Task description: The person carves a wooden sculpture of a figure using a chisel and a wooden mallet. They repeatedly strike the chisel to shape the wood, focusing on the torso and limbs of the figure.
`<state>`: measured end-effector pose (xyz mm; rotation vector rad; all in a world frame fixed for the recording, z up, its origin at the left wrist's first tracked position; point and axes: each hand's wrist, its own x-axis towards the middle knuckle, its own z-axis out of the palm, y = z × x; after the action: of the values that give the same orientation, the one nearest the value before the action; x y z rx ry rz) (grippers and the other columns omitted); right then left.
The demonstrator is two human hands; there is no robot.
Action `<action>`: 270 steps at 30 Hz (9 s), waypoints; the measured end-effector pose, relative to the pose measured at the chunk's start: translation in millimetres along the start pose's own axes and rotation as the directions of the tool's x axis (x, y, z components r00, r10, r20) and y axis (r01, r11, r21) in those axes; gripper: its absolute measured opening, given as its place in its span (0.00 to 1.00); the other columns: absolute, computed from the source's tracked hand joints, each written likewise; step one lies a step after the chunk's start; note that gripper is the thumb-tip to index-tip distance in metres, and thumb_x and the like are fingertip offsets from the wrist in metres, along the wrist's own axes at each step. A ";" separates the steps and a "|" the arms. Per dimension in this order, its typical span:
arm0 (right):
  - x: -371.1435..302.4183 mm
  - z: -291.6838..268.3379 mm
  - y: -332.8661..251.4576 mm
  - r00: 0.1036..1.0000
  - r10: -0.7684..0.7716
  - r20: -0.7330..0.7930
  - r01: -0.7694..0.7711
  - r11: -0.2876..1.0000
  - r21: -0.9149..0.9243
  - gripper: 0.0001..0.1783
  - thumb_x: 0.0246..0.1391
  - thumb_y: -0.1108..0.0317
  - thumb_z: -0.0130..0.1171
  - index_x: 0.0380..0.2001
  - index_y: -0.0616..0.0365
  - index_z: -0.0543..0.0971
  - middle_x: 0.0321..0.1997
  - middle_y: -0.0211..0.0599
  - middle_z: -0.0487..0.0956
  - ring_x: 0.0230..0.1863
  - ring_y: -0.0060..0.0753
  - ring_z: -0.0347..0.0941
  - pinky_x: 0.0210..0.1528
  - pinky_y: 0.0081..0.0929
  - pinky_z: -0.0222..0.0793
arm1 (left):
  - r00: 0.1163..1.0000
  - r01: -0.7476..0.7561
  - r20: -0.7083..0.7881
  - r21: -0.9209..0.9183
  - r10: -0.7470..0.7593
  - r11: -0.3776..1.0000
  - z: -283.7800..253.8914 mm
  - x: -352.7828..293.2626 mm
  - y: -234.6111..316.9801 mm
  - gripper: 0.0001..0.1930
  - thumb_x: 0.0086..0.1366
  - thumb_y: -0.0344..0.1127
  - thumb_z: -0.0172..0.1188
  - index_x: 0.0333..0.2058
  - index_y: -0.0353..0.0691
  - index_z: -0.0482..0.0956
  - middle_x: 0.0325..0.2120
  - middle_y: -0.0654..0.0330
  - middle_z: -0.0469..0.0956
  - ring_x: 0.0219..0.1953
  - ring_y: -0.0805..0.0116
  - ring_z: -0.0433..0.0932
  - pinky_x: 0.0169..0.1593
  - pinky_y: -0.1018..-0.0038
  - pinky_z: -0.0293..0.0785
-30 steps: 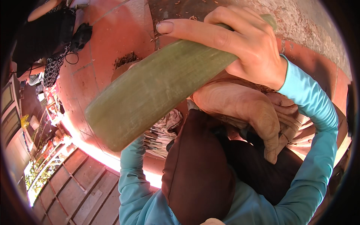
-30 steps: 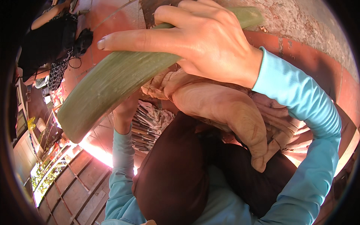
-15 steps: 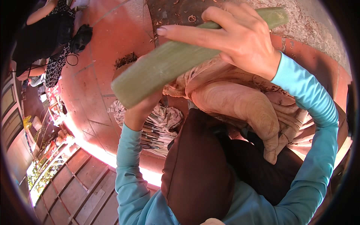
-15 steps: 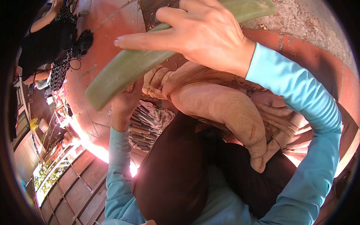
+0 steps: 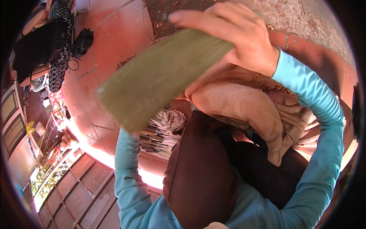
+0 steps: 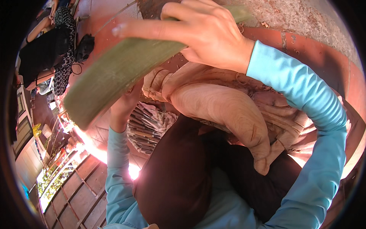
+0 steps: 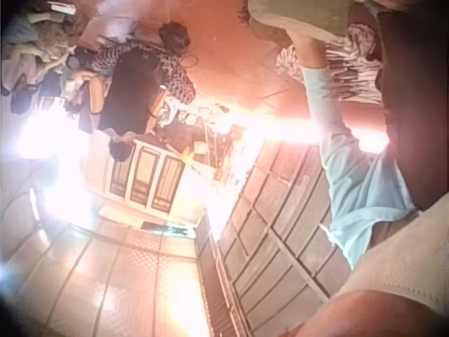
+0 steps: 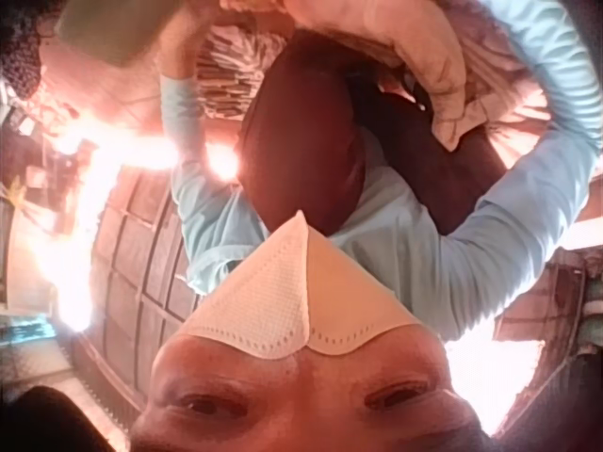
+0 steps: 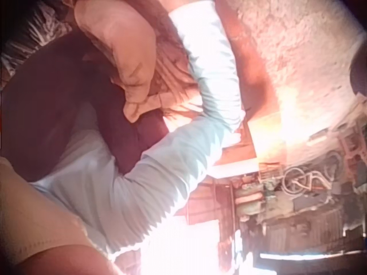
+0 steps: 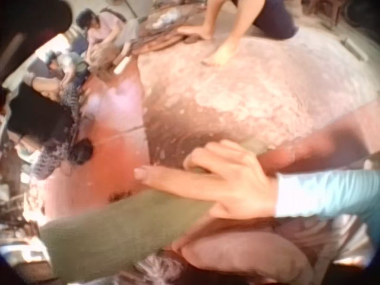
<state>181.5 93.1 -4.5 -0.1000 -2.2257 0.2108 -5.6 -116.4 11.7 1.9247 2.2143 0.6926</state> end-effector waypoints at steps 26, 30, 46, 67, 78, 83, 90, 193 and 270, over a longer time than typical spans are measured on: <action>-15.3 -10.7 0.5 0.995 0.059 0.082 -0.062 0.998 0.033 0.35 0.42 0.67 0.56 0.59 0.36 0.70 0.22 0.25 0.61 0.20 0.24 0.56 0.21 0.23 0.52 | 0.988 -0.087 0.136 0.057 0.079 0.995 3.3 16.5 11.9 0.07 0.56 0.25 0.64 0.35 0.33 0.81 0.28 0.58 0.82 0.29 0.72 0.80 0.32 0.76 0.74; -13.3 -13.7 4.1 0.992 0.054 0.116 -0.055 0.999 -0.001 0.36 0.41 0.70 0.56 0.60 0.37 0.70 0.21 0.25 0.61 0.20 0.23 0.57 0.21 0.23 0.52 | 0.988 -0.093 0.129 0.023 0.089 0.995 -1.2 18.3 13.4 0.07 0.56 0.27 0.65 0.34 0.34 0.81 0.27 0.58 0.81 0.28 0.70 0.80 0.31 0.75 0.74; -29.9 -12.5 11.4 0.979 0.139 0.152 -0.138 0.990 -0.015 0.39 0.39 0.70 0.57 0.61 0.36 0.68 0.21 0.26 0.60 0.19 0.25 0.55 0.23 0.25 0.53 | 0.975 -0.059 0.212 -0.036 0.065 0.998 6.9 35.9 14.4 0.09 0.56 0.26 0.64 0.36 0.32 0.79 0.31 0.57 0.81 0.32 0.70 0.82 0.35 0.77 0.78; -20.8 -17.7 11.7 0.952 0.175 0.251 -0.178 0.984 -0.008 0.41 0.39 0.70 0.56 0.63 0.37 0.65 0.21 0.25 0.61 0.20 0.23 0.56 0.24 0.25 0.55 | 0.973 -0.084 0.213 -0.025 0.087 0.996 5.5 38.7 15.5 0.10 0.56 0.28 0.65 0.37 0.35 0.80 0.31 0.58 0.82 0.33 0.69 0.82 0.37 0.75 0.77; -19.9 -10.4 6.6 0.957 0.129 0.260 -0.128 0.992 -0.021 0.40 0.39 0.67 0.60 0.61 0.35 0.66 0.21 0.25 0.62 0.22 0.28 0.58 0.24 0.28 0.57 | 0.959 -0.106 0.262 -0.021 0.108 0.994 4.4 28.0 -5.3 0.13 0.58 0.31 0.63 0.41 0.35 0.77 0.34 0.57 0.80 0.34 0.66 0.79 0.39 0.72 0.76; -17.0 -8.5 -4.5 0.919 0.222 0.325 -0.215 0.975 -0.058 0.40 0.35 0.73 0.61 0.56 0.28 0.70 0.26 0.29 0.72 0.24 0.36 0.72 0.32 0.30 0.68 | 0.962 0.159 -0.132 -0.432 -0.237 0.888 9.5 6.3 -5.3 0.16 0.61 0.29 0.58 0.46 0.36 0.65 0.38 0.50 0.77 0.41 0.55 0.77 0.46 0.66 0.75; -18.7 5.6 -7.9 0.792 0.490 0.363 -0.561 0.819 0.118 0.40 0.38 0.84 0.57 0.57 0.38 0.69 0.48 0.35 0.77 0.47 0.46 0.74 0.47 0.35 0.73 | 0.653 0.009 -0.100 -0.990 -0.751 0.140 -28.2 -15.7 -46.0 0.09 0.66 0.37 0.49 0.37 0.37 0.67 0.27 0.58 0.70 0.35 0.61 0.72 0.48 0.59 0.71; -44.5 17.9 41.4 0.506 0.839 0.198 -0.853 0.453 0.260 0.23 0.47 0.75 0.66 0.48 0.57 0.71 0.35 0.28 0.76 0.36 0.18 0.70 0.39 0.18 0.68 | 0.856 0.002 -0.439 -0.526 -0.273 0.850 97.2 90.8 29.0 0.17 0.53 0.40 0.67 0.39 0.39 0.76 0.28 0.59 0.78 0.27 0.64 0.79 0.28 0.74 0.74; -43.0 19.9 26.7 0.786 0.580 0.214 -0.604 0.795 0.060 0.33 0.42 0.82 0.62 0.55 0.51 0.70 0.54 0.42 0.74 0.51 0.37 0.75 0.50 0.28 0.72 | 0.774 -0.048 -0.584 -0.439 -0.245 0.897 80.9 82.0 14.9 0.22 0.51 0.37 0.69 0.45 0.37 0.75 0.32 0.58 0.79 0.31 0.65 0.78 0.33 0.75 0.75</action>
<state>192.2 110.8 -54.8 -0.7509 -2.2940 0.7331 24.3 -15.5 -37.5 1.4564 2.1694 1.8590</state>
